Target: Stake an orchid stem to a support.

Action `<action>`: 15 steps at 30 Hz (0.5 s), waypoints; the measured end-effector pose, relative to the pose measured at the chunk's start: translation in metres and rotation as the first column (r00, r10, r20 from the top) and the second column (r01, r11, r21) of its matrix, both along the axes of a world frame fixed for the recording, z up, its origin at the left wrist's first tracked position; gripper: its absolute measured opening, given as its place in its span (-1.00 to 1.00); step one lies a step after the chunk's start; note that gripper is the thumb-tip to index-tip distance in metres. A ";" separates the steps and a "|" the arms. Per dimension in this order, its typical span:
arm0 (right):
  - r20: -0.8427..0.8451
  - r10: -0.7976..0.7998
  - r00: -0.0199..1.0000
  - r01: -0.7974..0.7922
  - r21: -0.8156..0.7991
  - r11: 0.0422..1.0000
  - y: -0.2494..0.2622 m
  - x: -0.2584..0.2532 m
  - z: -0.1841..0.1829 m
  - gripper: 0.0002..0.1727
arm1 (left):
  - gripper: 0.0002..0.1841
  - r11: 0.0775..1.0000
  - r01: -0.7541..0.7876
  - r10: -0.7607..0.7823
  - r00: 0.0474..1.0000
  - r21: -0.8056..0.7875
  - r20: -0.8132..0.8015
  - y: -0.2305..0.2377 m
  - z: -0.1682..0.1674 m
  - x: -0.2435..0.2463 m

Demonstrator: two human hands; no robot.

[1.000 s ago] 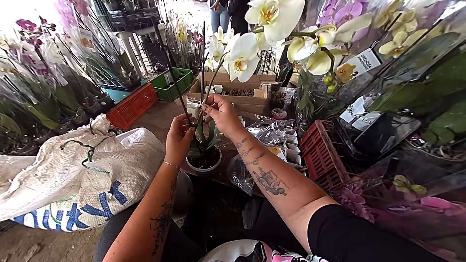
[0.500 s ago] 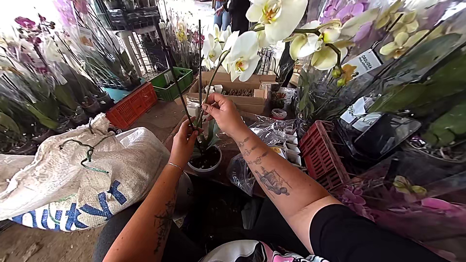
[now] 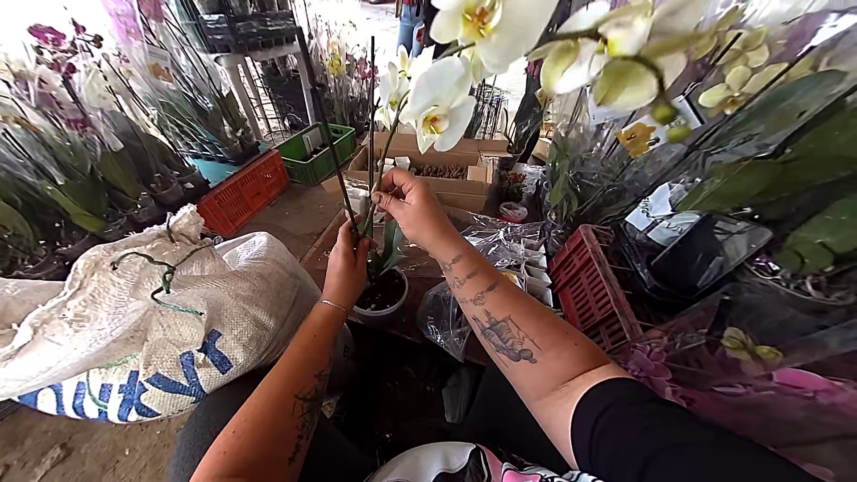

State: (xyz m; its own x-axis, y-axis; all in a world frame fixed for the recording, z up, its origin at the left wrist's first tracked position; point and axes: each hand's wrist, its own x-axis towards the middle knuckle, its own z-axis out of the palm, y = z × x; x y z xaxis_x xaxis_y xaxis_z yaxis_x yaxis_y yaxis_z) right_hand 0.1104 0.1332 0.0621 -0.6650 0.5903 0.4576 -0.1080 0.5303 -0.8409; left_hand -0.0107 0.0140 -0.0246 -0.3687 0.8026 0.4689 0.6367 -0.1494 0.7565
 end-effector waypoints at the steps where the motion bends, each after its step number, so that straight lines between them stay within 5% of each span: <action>1: 0.004 0.008 1.000 -0.008 0.018 1.000 -0.001 0.000 0.001 -0.90 | -0.54 1.000 0.002 -0.002 1.000 -0.005 -0.003 0.000 0.001 0.001; 15: -0.004 0.097 0.995 -0.096 0.102 0.990 0.003 0.003 0.003 -0.91 | -0.58 0.999 -0.011 0.013 0.999 0.044 -0.047 -0.002 -0.001 0.000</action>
State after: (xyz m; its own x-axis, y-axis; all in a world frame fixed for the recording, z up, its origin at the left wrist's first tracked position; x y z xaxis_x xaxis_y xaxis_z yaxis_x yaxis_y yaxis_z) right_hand 0.1130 0.1359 0.0647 -0.7122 0.4736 0.5181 -0.1696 0.6001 -0.7818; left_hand -0.0103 0.0123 -0.0253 -0.3545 0.7768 0.5205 0.6736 -0.1740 0.7183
